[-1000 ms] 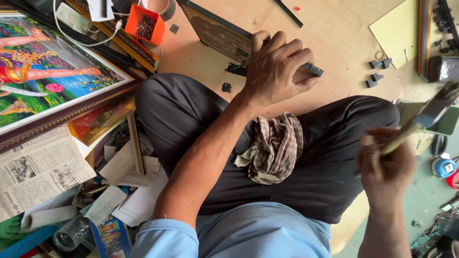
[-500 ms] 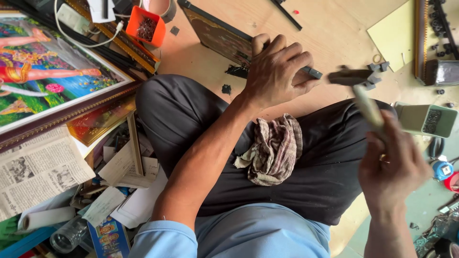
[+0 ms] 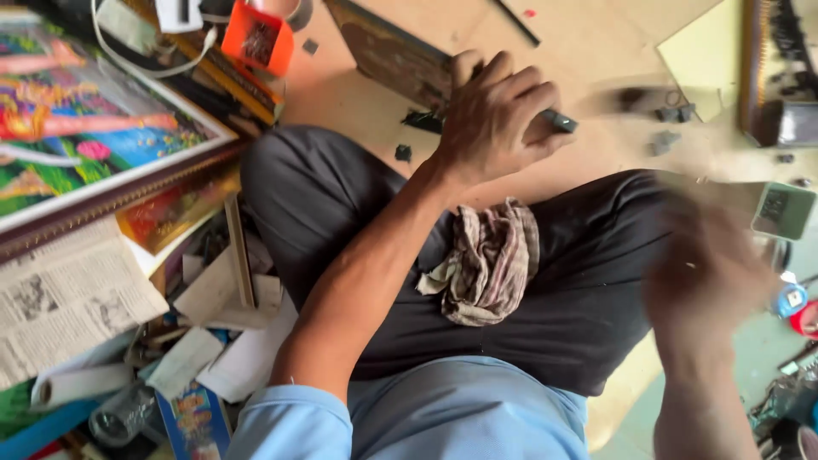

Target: Assembling a religious picture frame by attaching a backboard and securing it with small clips using a hammer.

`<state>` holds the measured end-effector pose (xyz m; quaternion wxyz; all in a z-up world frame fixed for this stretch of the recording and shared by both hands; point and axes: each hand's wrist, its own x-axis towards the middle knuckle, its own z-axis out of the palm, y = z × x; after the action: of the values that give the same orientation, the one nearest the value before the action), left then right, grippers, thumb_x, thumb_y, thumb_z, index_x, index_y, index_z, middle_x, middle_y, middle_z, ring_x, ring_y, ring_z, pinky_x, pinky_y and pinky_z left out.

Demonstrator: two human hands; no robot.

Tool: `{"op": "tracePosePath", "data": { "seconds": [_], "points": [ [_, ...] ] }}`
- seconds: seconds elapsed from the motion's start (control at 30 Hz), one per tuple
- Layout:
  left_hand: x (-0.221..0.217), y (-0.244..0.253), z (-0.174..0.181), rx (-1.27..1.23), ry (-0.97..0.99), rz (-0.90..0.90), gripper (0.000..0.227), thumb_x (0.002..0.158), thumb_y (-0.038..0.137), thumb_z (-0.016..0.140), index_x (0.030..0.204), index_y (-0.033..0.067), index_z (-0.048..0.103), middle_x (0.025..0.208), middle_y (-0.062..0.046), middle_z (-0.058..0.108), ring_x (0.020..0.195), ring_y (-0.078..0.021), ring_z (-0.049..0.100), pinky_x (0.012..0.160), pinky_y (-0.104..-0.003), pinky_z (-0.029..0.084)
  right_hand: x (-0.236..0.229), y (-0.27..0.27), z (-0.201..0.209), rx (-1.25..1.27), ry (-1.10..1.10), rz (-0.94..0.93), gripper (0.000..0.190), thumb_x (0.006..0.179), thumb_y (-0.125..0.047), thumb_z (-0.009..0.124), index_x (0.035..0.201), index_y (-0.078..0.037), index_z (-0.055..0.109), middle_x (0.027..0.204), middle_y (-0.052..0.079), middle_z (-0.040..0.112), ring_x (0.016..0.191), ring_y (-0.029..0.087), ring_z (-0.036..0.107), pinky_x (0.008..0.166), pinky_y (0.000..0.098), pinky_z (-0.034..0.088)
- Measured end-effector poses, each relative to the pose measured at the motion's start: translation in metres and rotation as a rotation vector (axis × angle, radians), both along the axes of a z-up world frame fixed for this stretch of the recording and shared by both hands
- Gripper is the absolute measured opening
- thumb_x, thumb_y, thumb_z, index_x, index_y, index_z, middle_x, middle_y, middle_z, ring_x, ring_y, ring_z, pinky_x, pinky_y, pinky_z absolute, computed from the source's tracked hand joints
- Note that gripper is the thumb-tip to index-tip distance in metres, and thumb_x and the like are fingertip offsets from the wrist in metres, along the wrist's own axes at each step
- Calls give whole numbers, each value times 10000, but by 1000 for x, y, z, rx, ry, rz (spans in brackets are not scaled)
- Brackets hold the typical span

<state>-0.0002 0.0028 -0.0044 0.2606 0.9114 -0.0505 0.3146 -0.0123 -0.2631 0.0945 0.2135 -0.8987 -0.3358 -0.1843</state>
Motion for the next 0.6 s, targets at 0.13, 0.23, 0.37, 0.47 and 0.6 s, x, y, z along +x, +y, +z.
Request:
{"op": "tracePosePath", "data": {
  "seconds": [0.13,0.23,0.37,0.47,0.6],
  "points": [
    [5,-4,-11,-1,2,-9,424,811,560,839,958,204,662,951,41,627,970,-204,538,975,-493,293,-2,5,15,-175,-23,-22,345,1009,42,596,1334,50,711,932,125,704,725,257,663,673,345,519],
    [-5,-7,-3,-5,23,-4,437,822,564,834,982,198,659,977,45,636,989,-196,540,999,-488,301,-13,-28,-15,111,47,-15,414,1046,72,468,1437,61,604,1052,87,690,861,220,695,801,308,554],
    [1,0,1,46,9,-9,461,810,583,819,1001,194,660,979,41,637,997,-196,546,993,-476,308,-35,-29,-36,56,174,-51,103,1123,48,582,1103,-35,639,927,64,679,730,194,660,695,291,519],
    [-3,2,2,68,-7,11,478,830,611,787,1008,187,657,966,32,622,974,-201,534,980,-468,311,-59,-8,-35,32,320,-24,281,921,4,719,1200,-28,708,931,79,679,724,216,648,664,337,514],
    [-9,3,4,80,10,-9,411,888,579,748,992,194,650,945,59,606,951,-181,526,959,-428,325,-80,3,-38,-123,301,117,278,811,-64,801,1082,-83,743,937,61,696,816,243,657,732,368,513]
  ]
}}
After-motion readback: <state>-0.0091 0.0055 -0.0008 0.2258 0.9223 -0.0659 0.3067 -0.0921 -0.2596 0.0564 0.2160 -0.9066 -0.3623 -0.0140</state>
